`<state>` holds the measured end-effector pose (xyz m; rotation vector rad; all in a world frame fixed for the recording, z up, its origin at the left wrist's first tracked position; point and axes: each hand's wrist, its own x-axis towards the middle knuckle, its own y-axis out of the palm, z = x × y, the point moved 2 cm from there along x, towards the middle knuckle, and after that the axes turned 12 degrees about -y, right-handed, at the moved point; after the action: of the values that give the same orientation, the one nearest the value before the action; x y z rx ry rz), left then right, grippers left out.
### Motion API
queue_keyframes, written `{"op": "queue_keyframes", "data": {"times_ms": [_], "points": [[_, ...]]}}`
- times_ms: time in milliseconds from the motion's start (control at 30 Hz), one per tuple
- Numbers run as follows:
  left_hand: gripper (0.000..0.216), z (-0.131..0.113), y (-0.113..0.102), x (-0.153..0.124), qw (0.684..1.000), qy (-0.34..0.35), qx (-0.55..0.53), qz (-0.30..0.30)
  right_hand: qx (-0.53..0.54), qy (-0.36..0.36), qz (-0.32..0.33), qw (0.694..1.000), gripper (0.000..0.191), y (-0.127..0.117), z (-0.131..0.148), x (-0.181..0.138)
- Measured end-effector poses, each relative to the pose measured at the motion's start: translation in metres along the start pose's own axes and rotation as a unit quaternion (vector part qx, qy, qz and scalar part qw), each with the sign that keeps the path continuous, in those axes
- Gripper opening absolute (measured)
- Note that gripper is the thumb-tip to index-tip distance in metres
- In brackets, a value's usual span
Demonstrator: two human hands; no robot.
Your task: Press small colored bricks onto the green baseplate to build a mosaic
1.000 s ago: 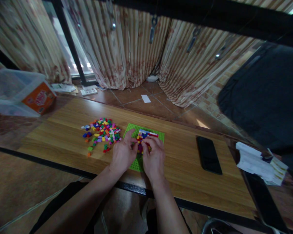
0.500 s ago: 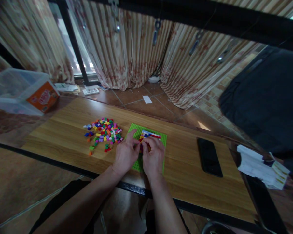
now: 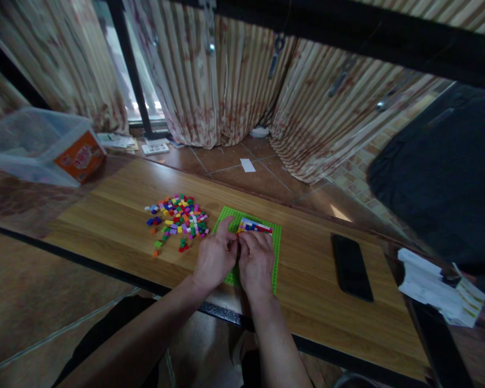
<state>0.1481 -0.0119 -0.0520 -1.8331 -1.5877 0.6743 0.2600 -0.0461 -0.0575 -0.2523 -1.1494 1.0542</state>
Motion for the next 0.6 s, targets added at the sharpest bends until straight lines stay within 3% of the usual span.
{"op": "queue_keyframes", "data": {"times_ms": [300, 600], "points": [[0.055, 0.0009, -0.0047, -0.0018, 1.000, 0.018, -0.017, 0.016, 0.081, 0.064, -0.023, 0.994, 0.020, -0.0005, -0.0025, 0.0003], [0.062, 0.0051, 0.0019, -0.0039, 0.996, -0.003, -0.094, 0.009, 0.062, 0.048, 0.003, 0.997, 0.021, -0.0040, -0.0042, 0.0004]]}}
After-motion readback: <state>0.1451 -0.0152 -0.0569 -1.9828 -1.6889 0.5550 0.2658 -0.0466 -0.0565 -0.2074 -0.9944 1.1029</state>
